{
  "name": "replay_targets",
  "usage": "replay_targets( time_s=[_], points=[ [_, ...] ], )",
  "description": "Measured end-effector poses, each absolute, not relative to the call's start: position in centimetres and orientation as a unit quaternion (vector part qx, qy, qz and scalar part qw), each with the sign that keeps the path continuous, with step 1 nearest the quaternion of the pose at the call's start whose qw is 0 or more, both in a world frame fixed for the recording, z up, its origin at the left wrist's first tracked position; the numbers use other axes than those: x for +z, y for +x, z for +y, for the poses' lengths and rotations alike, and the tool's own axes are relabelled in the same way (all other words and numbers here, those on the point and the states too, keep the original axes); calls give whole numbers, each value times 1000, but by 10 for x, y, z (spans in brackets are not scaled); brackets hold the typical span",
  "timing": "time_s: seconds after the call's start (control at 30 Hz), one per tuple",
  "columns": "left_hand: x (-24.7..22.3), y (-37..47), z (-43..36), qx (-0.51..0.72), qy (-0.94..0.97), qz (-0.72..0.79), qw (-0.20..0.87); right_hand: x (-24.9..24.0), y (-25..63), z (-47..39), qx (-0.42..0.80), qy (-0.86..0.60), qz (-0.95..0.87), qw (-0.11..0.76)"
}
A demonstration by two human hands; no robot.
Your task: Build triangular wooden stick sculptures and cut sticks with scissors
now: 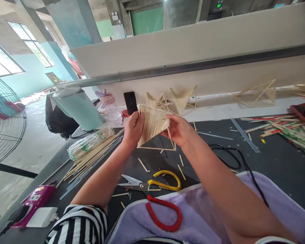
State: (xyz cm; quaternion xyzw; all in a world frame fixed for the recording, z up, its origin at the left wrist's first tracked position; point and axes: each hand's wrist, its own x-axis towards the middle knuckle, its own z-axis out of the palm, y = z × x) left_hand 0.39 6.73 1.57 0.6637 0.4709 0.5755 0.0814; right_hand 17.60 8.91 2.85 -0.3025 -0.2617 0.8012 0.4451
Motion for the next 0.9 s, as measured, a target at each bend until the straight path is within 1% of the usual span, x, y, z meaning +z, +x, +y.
replay_targets(
  time_s=[0.37,0.67,0.77,0.9],
  points=[
    [13,4,69,558,665,490,75,25,175,89,795,-301,-272,451],
    [11,4,72,541,656,517,93,21,175,92,789,-311,-286,447],
    [9,1,75,537,658,513,125,20,176,95,789,-328,-276,439],
    [6,-10,82,488,667,512,233,16,181,103,785,-360,-270,425]
  ],
)
